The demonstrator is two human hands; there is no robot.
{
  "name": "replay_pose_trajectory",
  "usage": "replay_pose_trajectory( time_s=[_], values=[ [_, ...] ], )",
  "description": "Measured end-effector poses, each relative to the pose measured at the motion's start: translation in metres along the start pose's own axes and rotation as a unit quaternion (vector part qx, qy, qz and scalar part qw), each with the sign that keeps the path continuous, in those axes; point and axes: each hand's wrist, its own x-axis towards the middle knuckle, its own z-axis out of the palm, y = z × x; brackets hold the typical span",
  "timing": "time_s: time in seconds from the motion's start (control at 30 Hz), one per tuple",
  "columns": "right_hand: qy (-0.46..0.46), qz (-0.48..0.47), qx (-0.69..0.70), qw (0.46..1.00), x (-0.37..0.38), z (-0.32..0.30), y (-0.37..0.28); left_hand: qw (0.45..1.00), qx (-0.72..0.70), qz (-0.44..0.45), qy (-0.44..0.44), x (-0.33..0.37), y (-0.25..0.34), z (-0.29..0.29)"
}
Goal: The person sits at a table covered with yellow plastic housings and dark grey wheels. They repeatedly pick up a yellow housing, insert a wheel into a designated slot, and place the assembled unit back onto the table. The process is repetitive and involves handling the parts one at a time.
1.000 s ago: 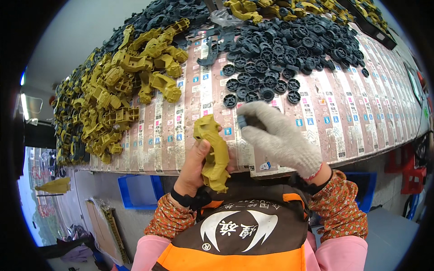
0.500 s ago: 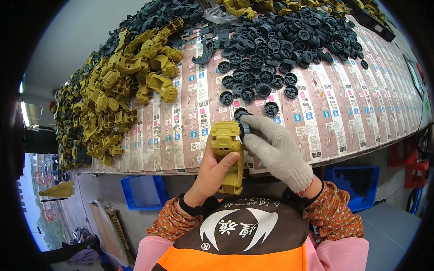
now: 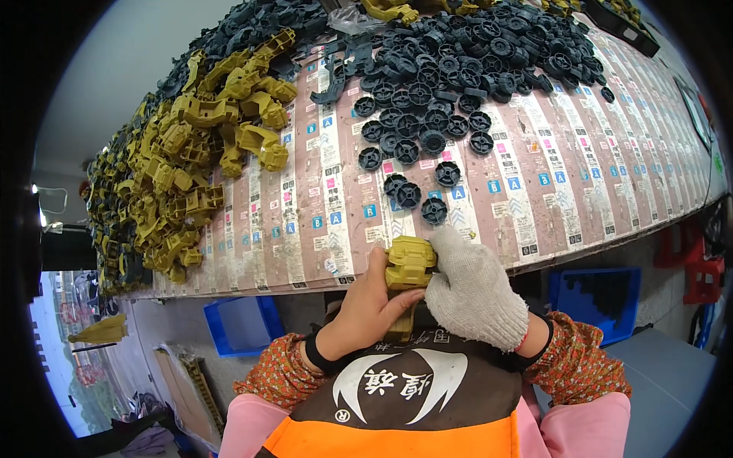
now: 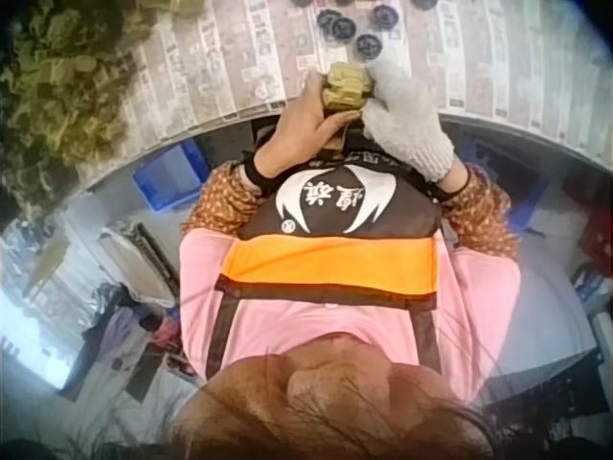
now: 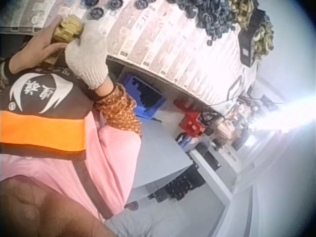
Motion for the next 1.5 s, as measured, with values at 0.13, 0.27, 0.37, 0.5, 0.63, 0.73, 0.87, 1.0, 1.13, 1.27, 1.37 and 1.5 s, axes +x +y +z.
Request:
replay_pose_trajectory(
  time_s=[0.13,0.27,0.37,0.5,0.63,0.73,0.87,1.0,1.13,1.27,1.37,1.5],
  values=[
    [0.013,-0.01,-0.013,1.0,0.005,-0.006,-0.003,0.991,-0.136,-0.003,0.009,0.003,-0.01,0.006],
    [0.07,-0.089,-0.166,0.98,0.051,-0.028,0.004,0.929,-0.36,-0.072,0.035,0.011,-0.005,0.0],
    [0.079,-0.101,-0.325,0.937,0.063,-0.029,0.002,0.861,-0.478,-0.146,0.091,0.014,-0.016,-0.016],
    [0.07,-0.113,-0.311,0.941,0.06,-0.012,0.01,0.812,-0.548,-0.141,0.14,0.018,-0.016,-0.028],
    [0.054,-0.136,-0.264,0.953,0.051,-0.011,0.009,0.788,-0.577,-0.123,0.174,0.021,-0.018,-0.028],
    [0.023,-0.095,-0.067,0.993,0.031,0.003,-0.001,0.777,-0.588,-0.113,0.193,0.024,-0.017,-0.023],
    [0.028,-0.109,0.027,0.993,0.017,0.023,-0.003,0.779,-0.581,-0.095,0.215,0.03,-0.013,-0.015],
    [0.034,-0.09,0.037,0.995,0.011,0.029,-0.008,0.799,-0.549,-0.076,0.232,0.031,-0.008,-0.01],
    [0.027,-0.094,0.033,0.995,0.006,0.029,-0.011,0.801,-0.54,-0.051,0.251,0.032,-0.009,-0.007],
    [0.018,-0.073,0.05,0.996,0.005,0.029,-0.009,0.802,-0.537,-0.044,0.257,0.032,-0.008,-0.006],
    [0.019,-0.059,0.075,0.995,0.007,0.029,-0.005,0.8,-0.54,-0.036,0.259,0.032,-0.006,-0.005],
    [0.03,-0.05,0.076,0.995,0.01,0.031,0.0,0.801,-0.538,-0.038,0.259,0.032,-0.002,-0.005]
  ],
)
